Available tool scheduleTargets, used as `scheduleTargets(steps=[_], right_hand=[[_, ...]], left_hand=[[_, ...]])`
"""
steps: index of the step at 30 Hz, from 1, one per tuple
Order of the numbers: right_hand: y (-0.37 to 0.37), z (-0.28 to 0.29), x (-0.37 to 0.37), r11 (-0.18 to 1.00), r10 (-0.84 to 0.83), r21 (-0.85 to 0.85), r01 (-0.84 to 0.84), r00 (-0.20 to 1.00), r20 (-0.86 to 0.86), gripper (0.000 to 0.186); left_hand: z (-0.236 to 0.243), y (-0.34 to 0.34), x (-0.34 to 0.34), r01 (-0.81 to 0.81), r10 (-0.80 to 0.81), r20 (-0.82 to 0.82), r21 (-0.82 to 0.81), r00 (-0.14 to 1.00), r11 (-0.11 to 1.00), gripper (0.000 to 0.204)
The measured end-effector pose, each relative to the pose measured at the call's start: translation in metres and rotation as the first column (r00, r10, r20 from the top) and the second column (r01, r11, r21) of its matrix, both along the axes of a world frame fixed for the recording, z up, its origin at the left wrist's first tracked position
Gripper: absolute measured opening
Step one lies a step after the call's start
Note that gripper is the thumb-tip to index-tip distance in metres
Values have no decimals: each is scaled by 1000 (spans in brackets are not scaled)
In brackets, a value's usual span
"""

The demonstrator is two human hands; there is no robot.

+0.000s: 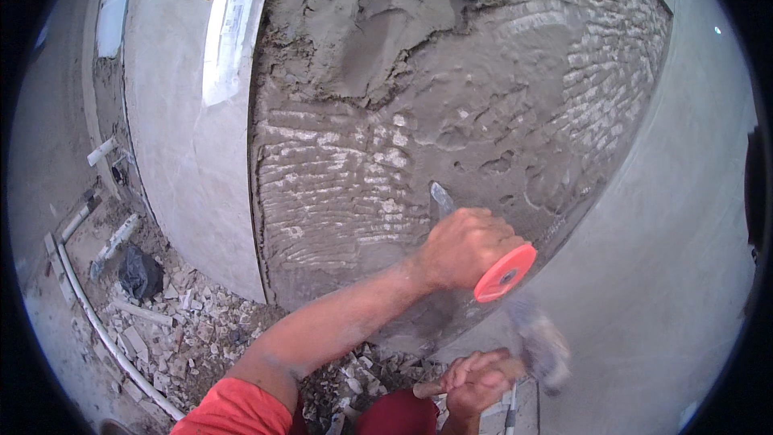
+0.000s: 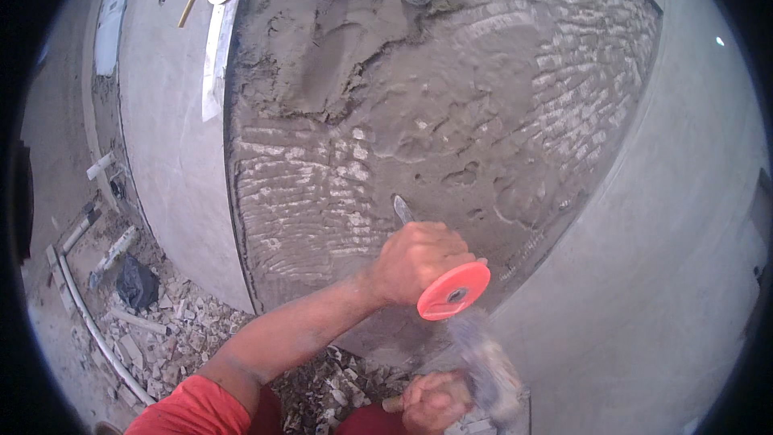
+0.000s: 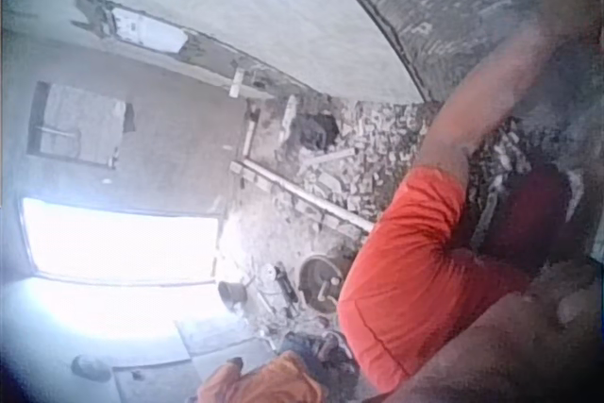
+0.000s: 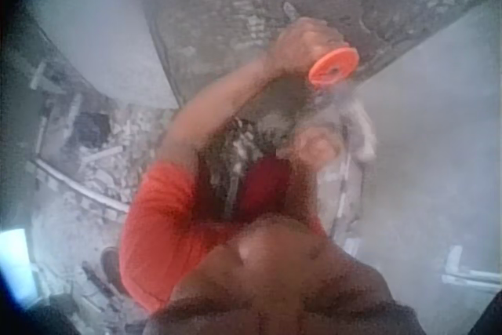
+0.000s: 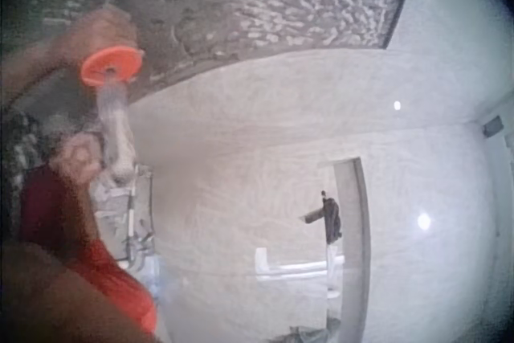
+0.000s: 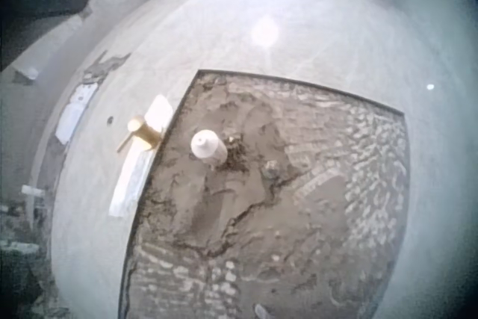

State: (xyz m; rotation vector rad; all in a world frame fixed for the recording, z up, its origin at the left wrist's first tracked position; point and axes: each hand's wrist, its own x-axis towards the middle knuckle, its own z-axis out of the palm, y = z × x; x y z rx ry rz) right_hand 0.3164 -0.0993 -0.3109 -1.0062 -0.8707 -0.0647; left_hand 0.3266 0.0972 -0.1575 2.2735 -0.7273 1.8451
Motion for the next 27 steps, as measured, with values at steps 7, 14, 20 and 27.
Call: scheduleTargets(steps=[7, 14, 20, 27], right_hand=[[0, 8, 35, 995, 22, 74, -67, 869, 495, 45], [-11, -7, 32, 937, 140, 286, -200, 966, 218, 42], [15, -11, 35, 974, -214, -1, 225, 930, 299, 42], [-17, 2, 28, 897, 226, 384, -219, 974, 28, 51]], left_hand=[[3, -4, 4, -9, 9, -4, -3, 1000, 1000, 14], [1, -4, 8, -66, 66, -16, 10, 998, 998, 15], [1, -8, 14, -26, 26, 23, 5, 999, 1000, 15], [2, -3, 14, -47, 47, 5, 8, 999, 999, 14]])
